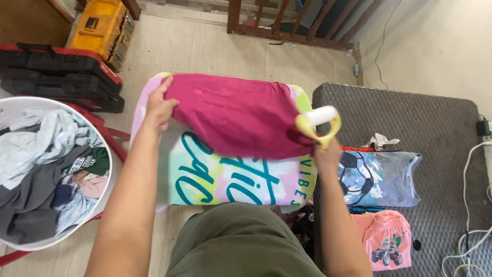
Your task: The person uses a lint roller to remove lint from a pink tank top and a green t-shirt. They roll the sticky surface over each garment, flip the items to treat both sides, and place the finished pieces aside.
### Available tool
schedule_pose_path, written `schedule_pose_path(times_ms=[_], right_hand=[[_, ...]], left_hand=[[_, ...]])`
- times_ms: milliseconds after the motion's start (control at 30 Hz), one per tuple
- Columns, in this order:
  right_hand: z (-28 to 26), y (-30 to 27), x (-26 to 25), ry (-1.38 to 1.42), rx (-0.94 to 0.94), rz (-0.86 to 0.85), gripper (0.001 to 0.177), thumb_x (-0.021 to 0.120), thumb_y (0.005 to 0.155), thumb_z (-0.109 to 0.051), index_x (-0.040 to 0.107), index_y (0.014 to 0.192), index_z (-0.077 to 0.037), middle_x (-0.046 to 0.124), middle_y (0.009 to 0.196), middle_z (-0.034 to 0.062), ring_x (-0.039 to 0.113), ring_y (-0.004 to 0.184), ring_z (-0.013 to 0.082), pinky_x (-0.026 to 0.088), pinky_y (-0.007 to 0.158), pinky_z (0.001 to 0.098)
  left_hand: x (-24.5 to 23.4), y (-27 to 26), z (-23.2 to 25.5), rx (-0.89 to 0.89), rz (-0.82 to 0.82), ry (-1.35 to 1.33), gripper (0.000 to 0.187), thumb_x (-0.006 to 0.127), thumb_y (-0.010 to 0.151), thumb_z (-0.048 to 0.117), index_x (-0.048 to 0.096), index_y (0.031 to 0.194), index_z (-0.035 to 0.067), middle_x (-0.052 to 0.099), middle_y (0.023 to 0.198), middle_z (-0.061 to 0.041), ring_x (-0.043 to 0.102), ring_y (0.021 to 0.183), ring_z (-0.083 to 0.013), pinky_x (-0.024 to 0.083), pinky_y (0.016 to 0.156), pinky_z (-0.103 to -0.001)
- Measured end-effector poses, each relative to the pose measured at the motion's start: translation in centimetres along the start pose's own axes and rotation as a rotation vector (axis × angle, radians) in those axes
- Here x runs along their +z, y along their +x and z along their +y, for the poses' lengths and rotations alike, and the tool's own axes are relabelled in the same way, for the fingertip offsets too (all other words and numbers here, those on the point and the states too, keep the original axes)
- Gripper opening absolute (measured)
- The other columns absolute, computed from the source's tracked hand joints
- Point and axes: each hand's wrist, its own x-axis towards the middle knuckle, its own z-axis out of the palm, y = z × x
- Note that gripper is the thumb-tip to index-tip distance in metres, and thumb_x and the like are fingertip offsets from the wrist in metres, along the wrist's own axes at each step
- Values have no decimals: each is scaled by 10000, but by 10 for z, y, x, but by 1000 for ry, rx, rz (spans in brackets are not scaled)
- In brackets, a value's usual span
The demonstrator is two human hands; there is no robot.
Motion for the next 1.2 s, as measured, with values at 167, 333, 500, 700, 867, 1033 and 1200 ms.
schedule_pose_path(times_ms=[167, 333, 500, 700, 867, 1033, 1200], right_hand=[[16, -18, -66, -169, -185, 82, 167, 734, 889, -109, 675, 1004, -3, 721, 906, 193, 704, 831, 371, 530, 741, 468], [69, -75, -83, -221, -52, -69, 216, 734, 891, -150, 690, 1043, -2, 727, 894, 208, 711, 830, 381, 523, 727, 467], [110, -127, -64, -153, 136, -186, 263, 708, 839, -134, 690, 1069, -7, 745, 887, 202, 726, 799, 383, 536, 723, 449], [75, -116, -66, -447, -69, -88, 365, 815, 827, -237, 716, 1083, 2, 718, 994, 242, 678, 935, 434, 527, 778, 485], [-36, -53, -35, -291, -139, -149, 458, 792, 856, -366, 700, 1142, -21, 746, 1062, 214, 722, 986, 400, 546, 834, 485], [-157, -38, 99, -361, -237, -813, 494, 507, 991, -525, 696, 1222, -132, 748, 1139, 193, 724, 1061, 374, 536, 903, 490], [-208, -73, 197, -422, -751, -918, 593, 650, 922, -471, 534, 1386, -122, 694, 1223, 195, 678, 1107, 388, 535, 902, 521]], left_hand=[[-20, -64, 42, 51, -70, -10, 817, 574, 796, -173, 451, 1567, 65, 528, 1542, -112, 586, 1276, -164, 495, 1017, -240], [-42, -140, -2, -146, -79, 166, 825, 681, 780, -88, 464, 1540, 147, 528, 1550, -92, 564, 1304, -174, 466, 1054, -273], [-50, -191, -71, -332, -64, 340, 818, 785, 780, -15, 487, 1510, 206, 528, 1532, -116, 529, 1338, -182, 415, 1101, -293], [-64, -184, -121, -553, 7, 222, 672, 757, 843, 54, 633, 1485, 211, 738, 1208, -218, 703, 1018, -238, 535, 898, -355], [-51, -121, -142, -205, 47, 358, 562, 812, 819, 86, 696, 1364, 157, 744, 1200, -124, 688, 1075, -203, 538, 927, -302], [-31, -79, -167, -119, 18, 525, 664, 769, 727, -1, 676, 1370, 137, 600, 1420, -136, 577, 1285, -264, 463, 1078, -308], [-36, -82, -171, -4, -2, 641, 775, 714, 750, -37, 516, 1490, 81, 462, 1577, -126, 421, 1466, -277, 325, 1209, -325]])
